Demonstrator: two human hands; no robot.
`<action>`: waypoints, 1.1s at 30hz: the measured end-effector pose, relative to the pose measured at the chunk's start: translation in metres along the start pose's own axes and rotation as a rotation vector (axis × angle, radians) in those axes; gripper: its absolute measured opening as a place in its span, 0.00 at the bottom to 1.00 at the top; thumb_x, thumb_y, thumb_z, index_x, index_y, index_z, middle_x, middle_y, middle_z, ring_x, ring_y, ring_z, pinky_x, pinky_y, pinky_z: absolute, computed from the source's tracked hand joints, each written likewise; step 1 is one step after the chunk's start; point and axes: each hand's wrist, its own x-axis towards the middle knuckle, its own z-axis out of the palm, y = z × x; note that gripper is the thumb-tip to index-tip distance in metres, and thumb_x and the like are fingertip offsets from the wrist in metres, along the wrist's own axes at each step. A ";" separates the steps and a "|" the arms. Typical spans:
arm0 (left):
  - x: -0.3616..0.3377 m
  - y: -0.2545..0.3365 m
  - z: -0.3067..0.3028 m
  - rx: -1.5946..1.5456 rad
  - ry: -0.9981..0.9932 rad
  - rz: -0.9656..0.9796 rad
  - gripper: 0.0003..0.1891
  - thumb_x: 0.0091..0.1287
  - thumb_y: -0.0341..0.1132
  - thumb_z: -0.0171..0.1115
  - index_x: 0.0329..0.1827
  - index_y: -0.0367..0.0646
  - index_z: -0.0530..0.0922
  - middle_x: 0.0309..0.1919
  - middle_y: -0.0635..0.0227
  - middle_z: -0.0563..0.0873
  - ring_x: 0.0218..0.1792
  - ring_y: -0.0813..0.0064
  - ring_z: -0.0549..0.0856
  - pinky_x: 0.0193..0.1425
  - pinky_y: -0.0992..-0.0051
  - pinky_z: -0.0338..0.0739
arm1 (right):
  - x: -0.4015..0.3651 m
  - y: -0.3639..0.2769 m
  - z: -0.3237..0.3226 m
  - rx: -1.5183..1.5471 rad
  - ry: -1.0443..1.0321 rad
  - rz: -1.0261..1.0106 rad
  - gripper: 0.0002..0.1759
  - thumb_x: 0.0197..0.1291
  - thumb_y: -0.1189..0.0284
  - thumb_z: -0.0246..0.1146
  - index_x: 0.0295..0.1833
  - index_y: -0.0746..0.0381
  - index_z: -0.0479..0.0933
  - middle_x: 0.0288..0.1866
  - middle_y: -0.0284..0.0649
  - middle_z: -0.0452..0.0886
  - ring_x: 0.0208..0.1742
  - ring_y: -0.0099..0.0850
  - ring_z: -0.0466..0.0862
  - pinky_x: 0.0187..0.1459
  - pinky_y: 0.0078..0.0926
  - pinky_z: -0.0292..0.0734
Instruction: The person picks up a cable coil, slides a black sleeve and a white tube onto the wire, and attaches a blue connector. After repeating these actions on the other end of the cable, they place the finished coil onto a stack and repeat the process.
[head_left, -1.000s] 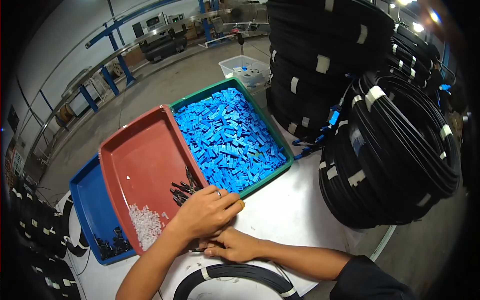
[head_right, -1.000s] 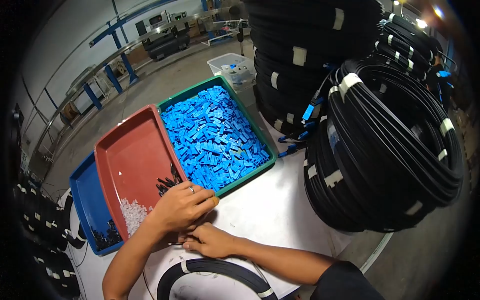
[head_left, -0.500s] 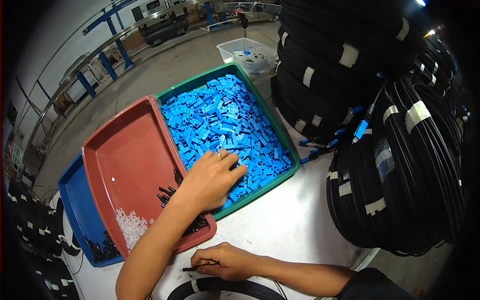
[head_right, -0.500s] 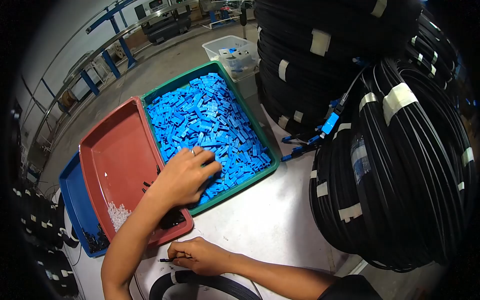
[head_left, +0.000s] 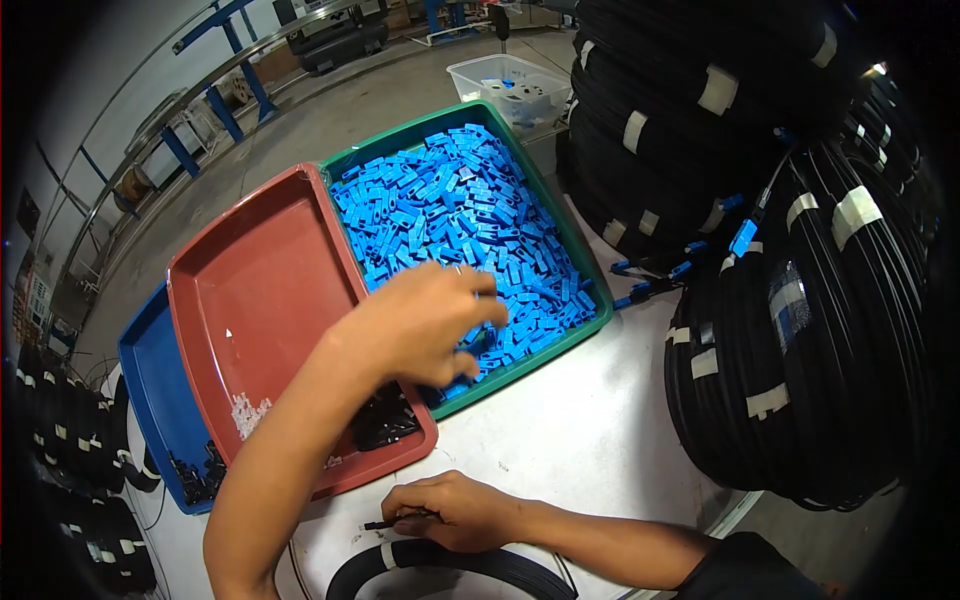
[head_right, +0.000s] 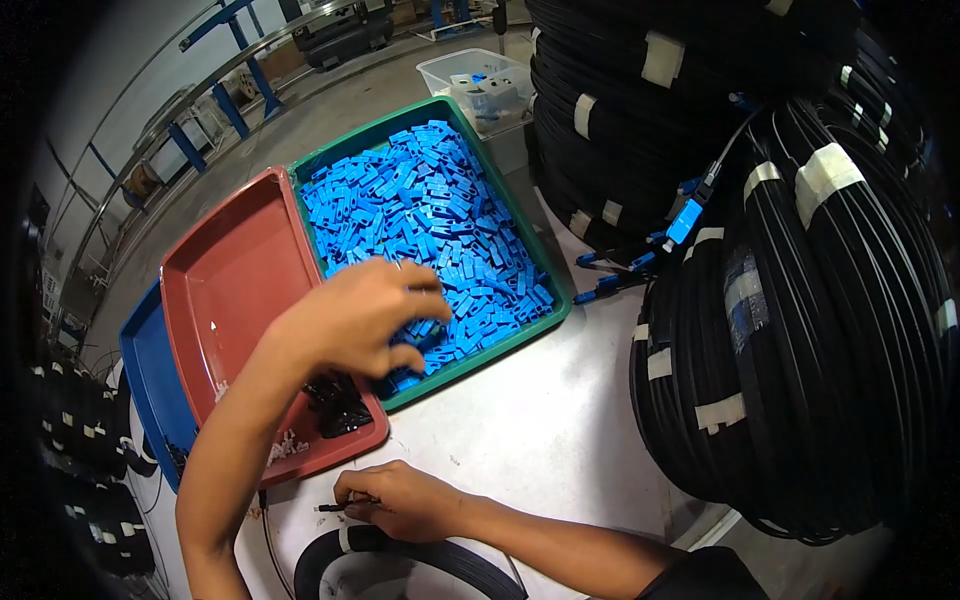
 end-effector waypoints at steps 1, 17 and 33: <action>-0.002 0.003 0.012 0.015 0.018 0.048 0.22 0.50 0.37 0.81 0.50 0.47 0.86 0.56 0.59 0.82 0.50 0.52 0.86 0.54 0.57 0.80 | 0.000 -0.001 0.000 -0.003 -0.010 0.012 0.10 0.69 0.75 0.65 0.54 0.62 0.78 0.47 0.45 0.87 0.47 0.46 0.88 0.49 0.39 0.82; 0.031 -0.058 -0.012 0.280 0.541 0.084 0.15 0.65 0.29 0.67 0.55 0.46 0.80 0.65 0.58 0.78 0.63 0.52 0.79 0.63 0.58 0.76 | 0.000 -0.002 -0.001 0.017 -0.040 0.083 0.10 0.70 0.75 0.64 0.55 0.62 0.78 0.48 0.47 0.86 0.51 0.49 0.86 0.54 0.41 0.81; -0.028 -0.020 0.024 0.316 0.233 0.064 0.12 0.55 0.35 0.73 0.42 0.47 0.86 0.46 0.68 0.86 0.51 0.65 0.82 0.55 0.65 0.74 | 0.000 0.002 0.003 0.027 0.019 -0.020 0.09 0.66 0.77 0.64 0.49 0.66 0.77 0.45 0.50 0.86 0.48 0.50 0.87 0.50 0.42 0.80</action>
